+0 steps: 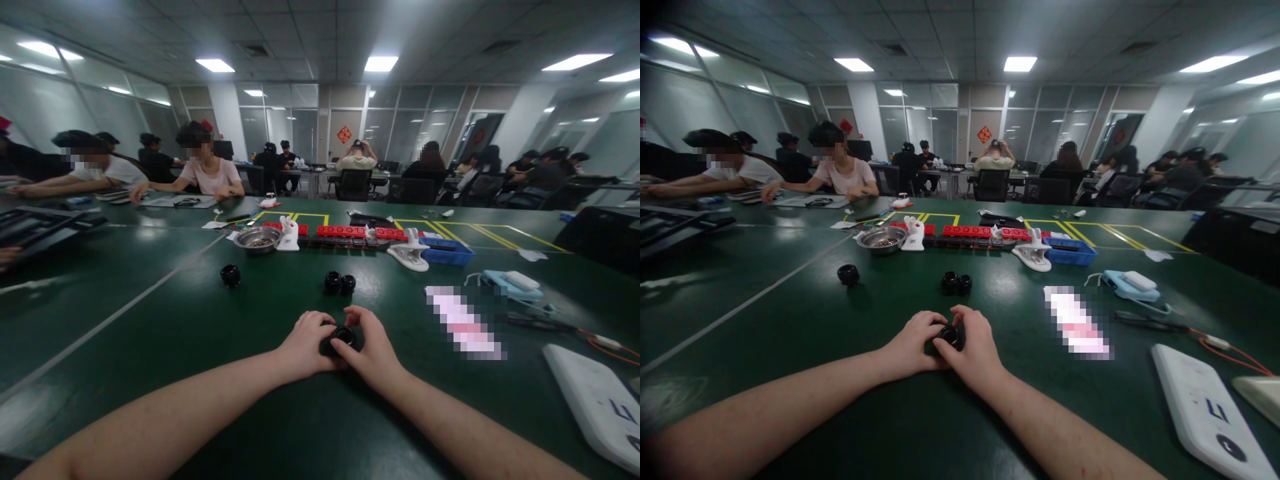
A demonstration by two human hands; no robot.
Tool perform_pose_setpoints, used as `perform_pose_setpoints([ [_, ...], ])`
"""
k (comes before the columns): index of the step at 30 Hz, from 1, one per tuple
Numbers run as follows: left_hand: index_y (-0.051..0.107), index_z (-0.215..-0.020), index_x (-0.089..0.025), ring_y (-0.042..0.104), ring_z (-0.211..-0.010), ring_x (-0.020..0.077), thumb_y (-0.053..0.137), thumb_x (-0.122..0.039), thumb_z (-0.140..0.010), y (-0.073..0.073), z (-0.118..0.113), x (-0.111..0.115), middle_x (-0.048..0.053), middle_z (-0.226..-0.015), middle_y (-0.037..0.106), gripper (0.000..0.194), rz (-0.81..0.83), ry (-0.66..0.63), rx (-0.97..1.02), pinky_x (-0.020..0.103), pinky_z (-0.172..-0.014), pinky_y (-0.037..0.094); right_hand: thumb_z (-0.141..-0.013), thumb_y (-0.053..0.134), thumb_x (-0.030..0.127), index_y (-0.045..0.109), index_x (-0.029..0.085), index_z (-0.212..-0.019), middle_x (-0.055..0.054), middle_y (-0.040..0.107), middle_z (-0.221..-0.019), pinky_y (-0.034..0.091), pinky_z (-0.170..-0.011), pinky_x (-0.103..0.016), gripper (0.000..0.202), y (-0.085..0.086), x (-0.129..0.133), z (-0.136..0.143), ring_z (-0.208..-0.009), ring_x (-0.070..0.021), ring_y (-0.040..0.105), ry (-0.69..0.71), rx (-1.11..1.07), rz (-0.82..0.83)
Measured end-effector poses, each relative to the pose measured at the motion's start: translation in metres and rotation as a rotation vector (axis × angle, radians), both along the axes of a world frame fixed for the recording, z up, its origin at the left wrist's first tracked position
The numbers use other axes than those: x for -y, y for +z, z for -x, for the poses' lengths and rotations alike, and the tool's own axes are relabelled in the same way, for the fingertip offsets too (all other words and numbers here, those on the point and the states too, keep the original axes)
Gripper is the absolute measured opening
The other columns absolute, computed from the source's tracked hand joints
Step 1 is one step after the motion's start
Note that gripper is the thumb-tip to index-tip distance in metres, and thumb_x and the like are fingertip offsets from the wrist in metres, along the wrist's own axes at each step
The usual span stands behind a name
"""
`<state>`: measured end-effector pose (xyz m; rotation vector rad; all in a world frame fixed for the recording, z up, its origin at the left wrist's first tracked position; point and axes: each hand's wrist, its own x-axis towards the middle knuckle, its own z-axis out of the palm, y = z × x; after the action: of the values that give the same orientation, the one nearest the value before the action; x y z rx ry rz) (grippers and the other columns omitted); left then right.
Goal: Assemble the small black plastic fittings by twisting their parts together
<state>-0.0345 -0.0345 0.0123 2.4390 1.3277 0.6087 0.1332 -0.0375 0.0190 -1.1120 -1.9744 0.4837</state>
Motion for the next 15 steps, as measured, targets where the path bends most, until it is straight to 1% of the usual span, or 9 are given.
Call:
perform_pose_setpoints([
  [1,0.059,-0.099,-0.021,0.044,-0.1,0.0255,0.067,-0.048,-0.06,0.0,0.0,0.0,0.006,-0.106,0.051,0.048,-0.002,-0.005,-0.003,0.041,-0.09,0.034,-0.066,0.055,0.019,0.042,0.019,-0.106,-0.007,0.055,-0.09,0.042,-0.082,-0.045,0.042,-0.0001,0.0004,-0.0004,-0.088,-0.0241,0.053,0.047,-0.014,0.006],
  [3,0.06,-0.098,-0.021,0.042,-0.102,0.026,0.067,-0.047,-0.06,0.0002,-0.0001,0.0001,0.006,-0.107,0.051,0.047,-0.004,-0.015,-0.008,0.042,-0.092,0.032,-0.064,0.048,0.011,0.038,0.02,-0.112,-0.007,0.054,-0.099,0.039,-0.088,-0.044,0.049,0.0005,0.0019,-0.0014,-0.097,-0.0231,0.051,0.157,-0.033,0.006],
  [5,0.06,-0.098,-0.021,0.042,-0.104,0.0264,0.067,-0.047,-0.06,0.0008,-0.0001,0.0004,0.007,-0.108,0.051,0.046,0.002,-0.016,-0.007,0.043,-0.094,0.03,-0.064,0.046,0.009,0.035,0.021,-0.116,-0.008,0.051,-0.109,0.036,-0.091,-0.044,0.055,0.0019,0.0034,-0.0024,-0.105,-0.023,0.047,0.227,-0.031,-0.007],
  [6,0.06,-0.097,-0.02,0.041,-0.104,0.0265,0.067,-0.047,-0.06,0.0015,-0.0001,0.0006,0.007,-0.108,0.051,0.046,0.007,-0.013,-0.005,0.043,-0.094,0.03,-0.065,0.047,0.011,0.034,0.021,-0.117,-0.009,0.05,-0.111,0.036,-0.092,-0.044,0.054,0.0026,0.0038,-0.0026,-0.106,-0.0235,0.046,0.228,-0.025,-0.017],
  [8,0.061,-0.096,-0.021,0.042,-0.102,0.0261,0.067,-0.047,-0.061,0.0032,-0.0002,0.0013,0.006,-0.108,0.051,0.044,0.017,-0.008,-0.005,0.042,-0.092,0.032,-0.068,0.052,0.017,0.036,0.021,-0.115,-0.01,0.049,-0.111,0.037,-0.09,-0.045,0.05,0.0033,0.0034,-0.0026,-0.105,-0.025,0.047,0.173,-0.019,-0.032],
  [10,0.061,-0.095,-0.021,0.044,-0.099,0.0255,0.066,-0.047,-0.061,0.0049,-0.0002,0.0018,0.006,-0.106,0.051,0.043,0.019,-0.007,-0.009,0.041,-0.09,0.034,-0.068,0.058,0.023,0.039,0.02,-0.111,-0.01,0.051,-0.104,0.041,-0.085,-0.046,0.047,0.0027,0.0017,-0.002,-0.098,-0.0259,0.049,0.089,-0.014,-0.039],
  [12,0.061,-0.093,-0.021,0.044,-0.097,0.0251,0.066,-0.048,-0.061,0.0057,-0.0002,0.0021,0.006,-0.105,0.051,0.042,0.017,-0.008,-0.013,0.041,-0.089,0.035,-0.066,0.062,0.027,0.042,0.02,-0.107,-0.008,0.052,-0.096,0.043,-0.08,-0.045,0.046,0.0012,-0.0002,-0.0012,-0.091,-0.0256,0.051,0.035,-0.002,-0.035],
  [13,0.061,-0.092,-0.021,0.044,-0.097,0.0251,0.066,-0.048,-0.061,0.0055,-0.0002,0.002,0.006,-0.104,0.051,0.042,0.016,-0.008,-0.012,0.041,-0.088,0.035,-0.066,0.062,0.027,0.042,0.02,-0.105,-0.007,0.053,-0.093,0.044,-0.078,-0.044,0.044,0.0004,-0.0008,-0.0009,-0.089,-0.025,0.052,0.031,0.0,-0.031],
  [15,0.061,-0.095,-0.022,0.044,-0.098,0.0251,0.066,-0.048,-0.061,0.0039,0.0002,0.0014,0.006,-0.105,0.051,0.043,0.013,-0.009,-0.009,0.041,-0.089,0.035,-0.067,0.058,0.022,0.042,0.02,-0.105,-0.006,0.053,-0.091,0.044,-0.079,-0.043,0.041,-0.0003,-0.0005,-0.0008,-0.087,-0.0236,0.053,0.071,-0.01,-0.026],
])
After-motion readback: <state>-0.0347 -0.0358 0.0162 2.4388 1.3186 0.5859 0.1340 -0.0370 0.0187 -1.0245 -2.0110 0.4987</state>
